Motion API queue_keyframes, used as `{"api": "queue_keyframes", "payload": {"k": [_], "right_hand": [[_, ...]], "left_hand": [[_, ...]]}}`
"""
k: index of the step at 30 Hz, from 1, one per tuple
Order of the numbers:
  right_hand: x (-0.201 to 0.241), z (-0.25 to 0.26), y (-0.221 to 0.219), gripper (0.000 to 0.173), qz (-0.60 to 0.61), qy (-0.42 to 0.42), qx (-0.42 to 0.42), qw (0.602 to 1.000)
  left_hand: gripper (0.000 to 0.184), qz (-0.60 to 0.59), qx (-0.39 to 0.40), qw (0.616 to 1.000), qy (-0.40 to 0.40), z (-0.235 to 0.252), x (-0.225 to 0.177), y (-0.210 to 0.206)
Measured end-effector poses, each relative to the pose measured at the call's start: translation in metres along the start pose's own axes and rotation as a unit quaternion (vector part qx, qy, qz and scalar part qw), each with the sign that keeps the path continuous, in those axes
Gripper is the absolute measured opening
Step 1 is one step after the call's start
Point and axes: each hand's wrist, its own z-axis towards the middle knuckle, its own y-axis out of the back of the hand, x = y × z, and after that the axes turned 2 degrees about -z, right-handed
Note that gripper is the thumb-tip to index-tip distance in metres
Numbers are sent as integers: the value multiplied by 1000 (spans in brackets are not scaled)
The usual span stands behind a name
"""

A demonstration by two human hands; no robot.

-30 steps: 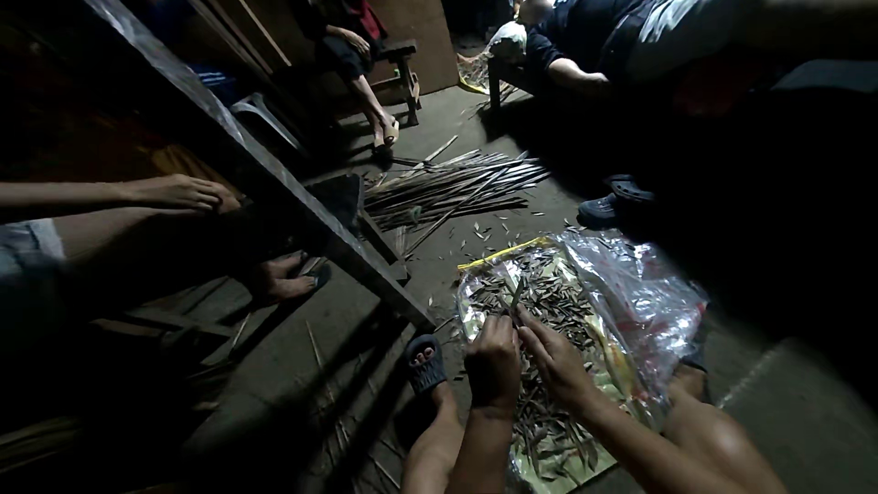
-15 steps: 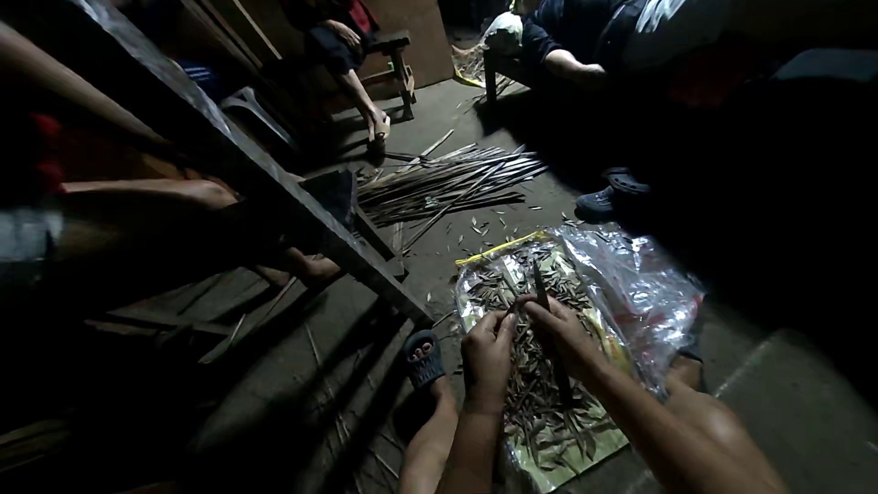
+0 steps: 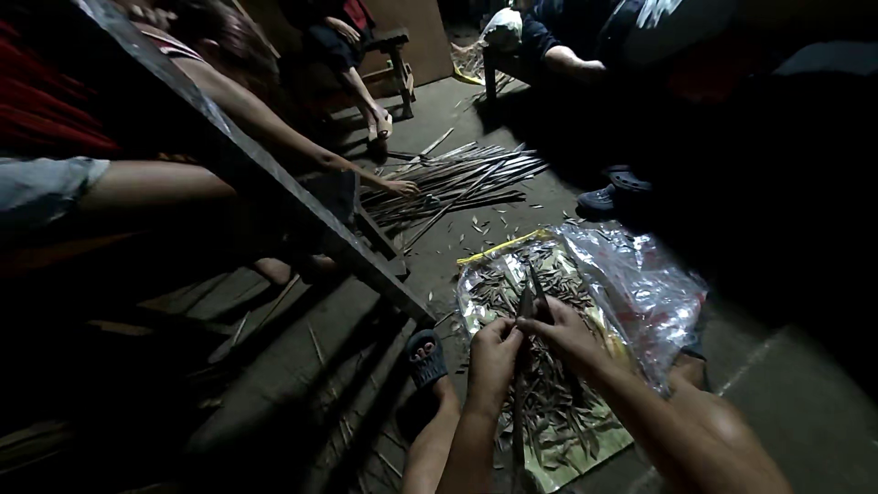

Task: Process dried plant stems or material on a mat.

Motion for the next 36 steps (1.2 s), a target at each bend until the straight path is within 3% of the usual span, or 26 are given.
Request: {"api": "queue_keyframes", "payload": {"k": [2,8,12,19,36], "right_hand": [[1,-1,0,6,44,-17,5,999],[2,6,8,7,127,-39,28,991],[3,8,4,4,87,-32,26,995],[2,-1,2,42,114,-23,65,991],[-4,-5,-2,28,133,49,53,988]], "left_hand": [[15,-47,6,999,5,1,-2,1],[18,-161,8,986,51,0,-12,-6],[16,-92,-44,995,16,4,-5,-12],[16,-26,-120,991,-50,8,-3,-10],[13,-42,-112,988,-97,10,1,-21]]}}
